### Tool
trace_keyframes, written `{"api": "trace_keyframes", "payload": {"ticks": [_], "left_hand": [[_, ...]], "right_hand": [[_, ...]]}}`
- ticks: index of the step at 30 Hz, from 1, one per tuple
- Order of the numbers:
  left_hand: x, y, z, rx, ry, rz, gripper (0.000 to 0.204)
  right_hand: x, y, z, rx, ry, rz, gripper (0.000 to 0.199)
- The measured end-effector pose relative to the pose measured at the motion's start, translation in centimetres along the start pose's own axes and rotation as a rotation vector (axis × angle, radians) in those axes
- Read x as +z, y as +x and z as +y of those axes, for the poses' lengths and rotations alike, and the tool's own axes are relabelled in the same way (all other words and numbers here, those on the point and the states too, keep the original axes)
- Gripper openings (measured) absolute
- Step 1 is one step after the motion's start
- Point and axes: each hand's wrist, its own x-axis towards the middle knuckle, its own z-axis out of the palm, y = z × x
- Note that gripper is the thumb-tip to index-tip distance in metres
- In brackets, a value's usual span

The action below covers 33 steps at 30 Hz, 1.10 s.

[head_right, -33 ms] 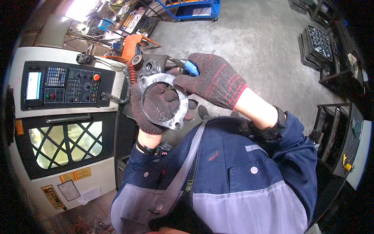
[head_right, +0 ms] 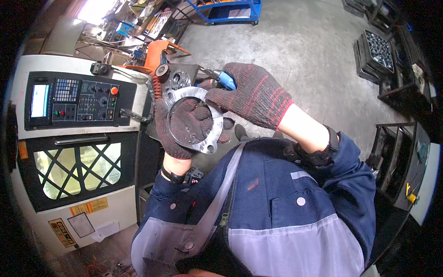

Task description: The person uses a handheld deburring tool to smooth the edges of several metal flanges. They pick up each part from a stack, rotate it to access different edges, and scrape the tool along the perimeter before placing the part back down.

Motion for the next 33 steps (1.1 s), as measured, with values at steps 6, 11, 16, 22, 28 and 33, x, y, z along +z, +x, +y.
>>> {"api": "trace_keyframes", "payload": {"ticks": [6, 11, 16, 22, 28, 33], "left_hand": [[-1.3, -1.5, 1.0, 0.015, 0.363, 0.068, 0.092], [-0.9, -1.1, 0.4, 0.117, 0.129, 0.322, 0.076], [-0.5, -0.3, 0.2, 0.122, 0.297, 0.420, 0.071], [-0.8, 0.1, 0.3, 0.096, 0.361, 0.508, 0.063], [-1.9, 0.1, 0.3, 0.096, 0.517, 0.531, 0.059], [-2.1, -0.4, 0.9, 0.037, 0.314, 0.349, 0.058]], "right_hand": [[-0.6, -0.3, -0.8, 0.161, 0.316, -0.106, 0.035], [-0.6, -0.5, -0.3, 0.211, 0.475, -0.115, 0.037], [-1.4, -0.7, -0.6, 0.322, 0.511, -0.172, 0.035], [-1.2, -1.1, -0.5, 0.329, 0.551, -0.166, 0.035], [-1.0, -1.2, 0.2, 0.251, 0.470, -0.158, 0.036], [-1.7, -1.6, -0.9, 0.193, 0.356, -0.193, 0.036]]}}
